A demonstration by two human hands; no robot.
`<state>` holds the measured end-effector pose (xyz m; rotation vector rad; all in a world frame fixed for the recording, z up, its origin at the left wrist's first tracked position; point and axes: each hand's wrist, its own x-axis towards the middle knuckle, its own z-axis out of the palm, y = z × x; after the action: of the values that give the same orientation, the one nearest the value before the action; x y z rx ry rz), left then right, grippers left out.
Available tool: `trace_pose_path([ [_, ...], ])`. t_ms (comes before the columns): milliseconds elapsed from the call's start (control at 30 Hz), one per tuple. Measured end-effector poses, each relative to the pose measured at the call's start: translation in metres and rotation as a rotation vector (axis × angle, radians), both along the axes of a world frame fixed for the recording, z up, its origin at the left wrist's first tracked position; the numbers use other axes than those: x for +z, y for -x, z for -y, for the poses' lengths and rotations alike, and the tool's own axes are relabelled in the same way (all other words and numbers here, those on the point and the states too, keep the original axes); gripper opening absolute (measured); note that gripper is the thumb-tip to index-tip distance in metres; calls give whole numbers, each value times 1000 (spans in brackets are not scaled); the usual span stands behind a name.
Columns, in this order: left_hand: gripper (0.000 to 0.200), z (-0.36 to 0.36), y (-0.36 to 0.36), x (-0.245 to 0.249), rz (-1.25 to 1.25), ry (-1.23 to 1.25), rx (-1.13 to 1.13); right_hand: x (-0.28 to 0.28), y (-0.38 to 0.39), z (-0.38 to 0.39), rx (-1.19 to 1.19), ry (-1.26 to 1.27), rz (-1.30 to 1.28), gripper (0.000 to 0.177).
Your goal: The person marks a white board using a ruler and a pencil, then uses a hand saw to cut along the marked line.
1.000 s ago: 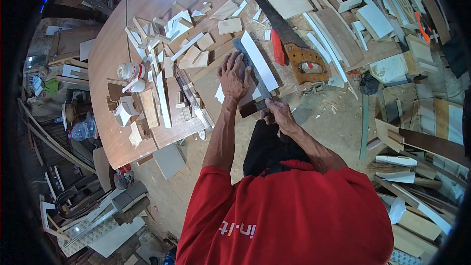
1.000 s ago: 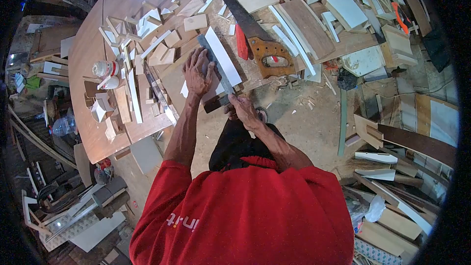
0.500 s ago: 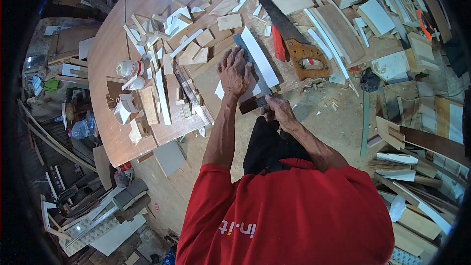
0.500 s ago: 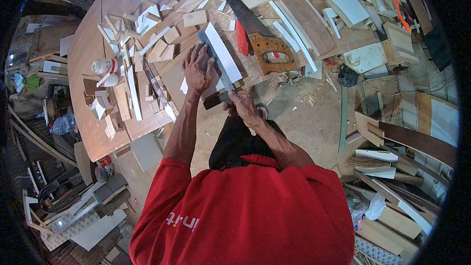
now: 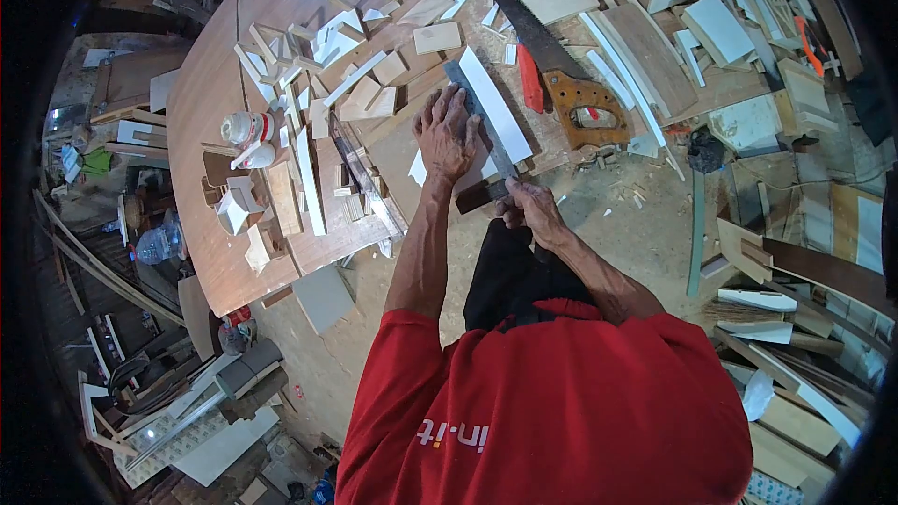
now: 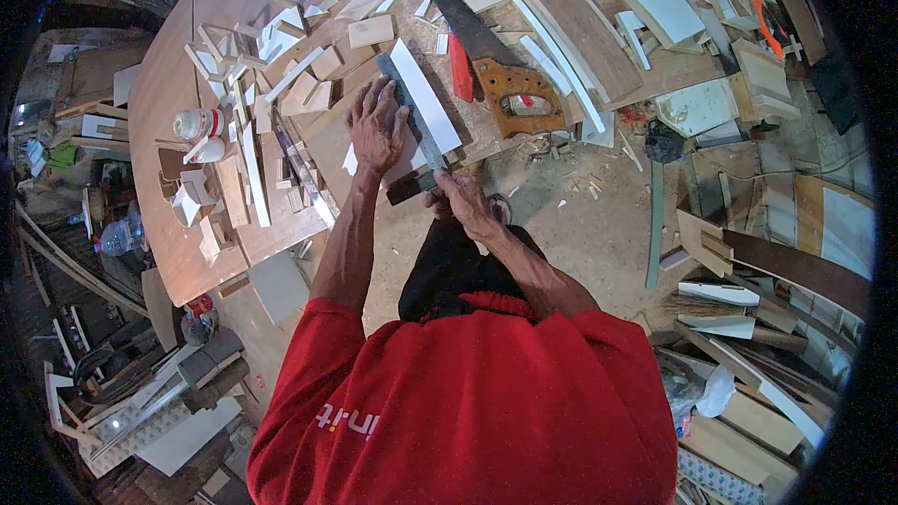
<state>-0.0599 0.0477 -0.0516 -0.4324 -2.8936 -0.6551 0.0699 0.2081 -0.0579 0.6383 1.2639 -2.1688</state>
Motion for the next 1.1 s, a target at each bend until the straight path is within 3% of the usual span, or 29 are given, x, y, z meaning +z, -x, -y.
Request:
trace_pose_path([
  [1100,51,0,2,-1,-15,11,-1,-1,0,-5,11,38,21,34],
])
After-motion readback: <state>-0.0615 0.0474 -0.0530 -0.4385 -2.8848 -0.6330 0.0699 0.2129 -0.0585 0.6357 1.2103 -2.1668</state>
